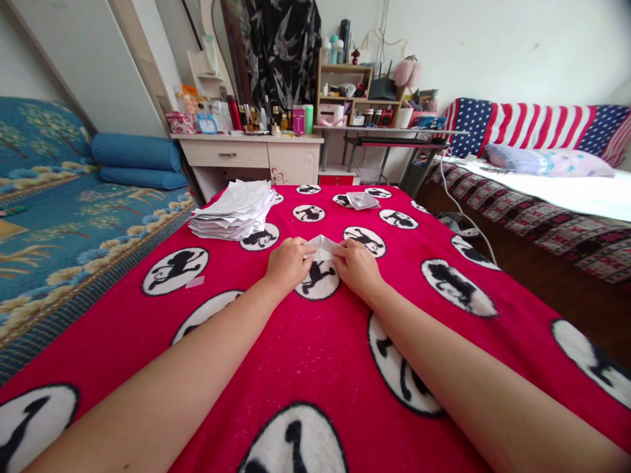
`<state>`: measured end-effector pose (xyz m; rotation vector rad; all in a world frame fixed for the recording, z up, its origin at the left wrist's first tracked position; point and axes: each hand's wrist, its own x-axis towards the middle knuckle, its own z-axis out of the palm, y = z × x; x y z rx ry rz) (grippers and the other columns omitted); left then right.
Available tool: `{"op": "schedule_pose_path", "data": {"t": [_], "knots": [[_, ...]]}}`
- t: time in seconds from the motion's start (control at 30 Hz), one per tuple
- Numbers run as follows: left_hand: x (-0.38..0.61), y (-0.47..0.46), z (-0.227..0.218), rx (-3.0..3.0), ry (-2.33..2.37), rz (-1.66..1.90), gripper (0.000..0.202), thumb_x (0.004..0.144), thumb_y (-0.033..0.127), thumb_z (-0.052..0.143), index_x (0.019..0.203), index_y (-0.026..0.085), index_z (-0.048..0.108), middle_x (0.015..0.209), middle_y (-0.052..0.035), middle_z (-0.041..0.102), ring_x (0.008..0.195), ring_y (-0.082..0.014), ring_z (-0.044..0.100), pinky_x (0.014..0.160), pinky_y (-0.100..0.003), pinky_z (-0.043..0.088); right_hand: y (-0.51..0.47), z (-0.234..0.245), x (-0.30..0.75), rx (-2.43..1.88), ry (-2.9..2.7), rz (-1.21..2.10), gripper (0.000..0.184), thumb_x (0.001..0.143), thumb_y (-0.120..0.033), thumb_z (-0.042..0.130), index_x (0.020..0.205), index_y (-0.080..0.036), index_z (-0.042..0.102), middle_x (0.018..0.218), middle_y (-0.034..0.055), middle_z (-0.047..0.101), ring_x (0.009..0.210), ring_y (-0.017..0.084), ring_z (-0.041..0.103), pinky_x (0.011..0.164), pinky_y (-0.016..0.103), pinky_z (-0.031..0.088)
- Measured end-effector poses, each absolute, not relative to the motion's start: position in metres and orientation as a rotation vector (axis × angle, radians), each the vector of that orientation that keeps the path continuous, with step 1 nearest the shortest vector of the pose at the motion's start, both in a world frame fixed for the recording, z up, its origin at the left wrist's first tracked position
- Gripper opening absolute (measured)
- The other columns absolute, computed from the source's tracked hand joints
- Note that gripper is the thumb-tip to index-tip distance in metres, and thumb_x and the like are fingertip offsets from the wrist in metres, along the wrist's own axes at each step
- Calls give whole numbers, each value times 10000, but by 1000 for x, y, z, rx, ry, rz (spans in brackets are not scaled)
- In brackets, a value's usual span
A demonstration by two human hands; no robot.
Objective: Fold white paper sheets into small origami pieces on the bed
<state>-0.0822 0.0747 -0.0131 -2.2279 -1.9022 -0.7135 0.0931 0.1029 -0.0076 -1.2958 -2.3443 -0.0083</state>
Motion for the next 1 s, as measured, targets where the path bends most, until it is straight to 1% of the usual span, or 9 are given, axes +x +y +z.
{"op": "schedule_pose_path", "data": {"t": [0.1, 0.2, 0.33, 0.43, 0.57, 0.73, 0.83, 0.9, 1.0], "knots": [[-82, 75, -13, -2231, -1894, -776, 212, 825, 269, 593, 960, 274, 755, 1038, -52, 672, 955, -237, 603, 823, -333, 488, 103, -10, 92, -1296, -2308, -1, 244, 826, -170, 501, 974, -158, 694, 966, 109, 632, 963, 231, 570, 794, 292, 423], [-83, 76, -13, -2236, -1891, -800, 199, 813, 255, 603, 932, 270, 762, 1025, -51, 678, 941, -240, 613, 810, -336, 495, 105, -14, 92, -1266, -2274, 21, 392, 803, -172, 527, 1183, -159, 618, 1027, 118, 622, 993, 245, 568, 836, 312, 436], [-85, 79, -14, -2273, -1857, -868, 183, 787, 193, 612, 890, 225, 760, 996, -56, 691, 931, -226, 617, 855, -335, 491, 108, -17, 92, -1210, -2238, 79, 497, 772, -161, 548, 1269, -143, 559, 1123, 138, 599, 1039, 258, 560, 911, 346, 437], [-86, 82, -16, -2295, -1804, -916, 173, 763, 144, 618, 853, 210, 750, 986, -51, 695, 942, -221, 613, 894, -343, 481, 110, -17, 92, -1174, -2204, 150, 537, 739, -151, 571, 1275, -135, 558, 1172, 145, 581, 1091, 266, 544, 957, 365, 428], [-85, 83, -17, -2300, -1780, -950, 172, 748, 125, 632, 870, 207, 723, 983, -47, 693, 952, -222, 609, 913, -353, 477, 113, -16, 93, -1159, -2163, 286, 541, 711, -147, 592, 1251, -189, 589, 1167, 112, 588, 1083, 254, 555, 947, 371, 446], [-83, 79, -16, -2242, -1830, -979, 344, 731, 135, 669, 1066, 205, 638, 985, -48, 691, 939, -228, 620, 897, -357, 491, 115, -17, 94, -1135, -2145, 324, 455, 702, -123, 580, 1145, -209, 641, 1112, 93, 608, 1028, 237, 577, 909, 367, 463], [-83, 78, -16, -2264, -1817, -939, 447, 753, 126, 648, 1179, 257, 612, 1046, -42, 682, 987, -218, 616, 912, -338, 486, 115, -17, 94, -1126, -2161, 303, 378, 702, -117, 575, 1059, -196, 670, 1067, 89, 624, 995, 227, 583, 893, 352, 460], [-83, 78, -17, -2309, -1800, -882, 402, 780, 126, 617, 1148, 283, 651, 1061, -38, 679, 1008, -207, 613, 927, -323, 479, 115, -17, 93, -1126, -2178, 291, 332, 710, -113, 566, 1010, -185, 688, 1041, 88, 636, 972, 218, 587, 883, 337, 455], [-85, 80, -17, -2308, -1837, -832, 301, 801, 165, 601, 1066, 261, 708, 1039, -52, 688, 1002, -211, 616, 929, -322, 480, 115, -17, 93, -1142, -2196, 280, 291, 735, -117, 554, 972, -181, 709, 1002, 82, 653, 941, 203, 589, 867, 316, 449]]}}
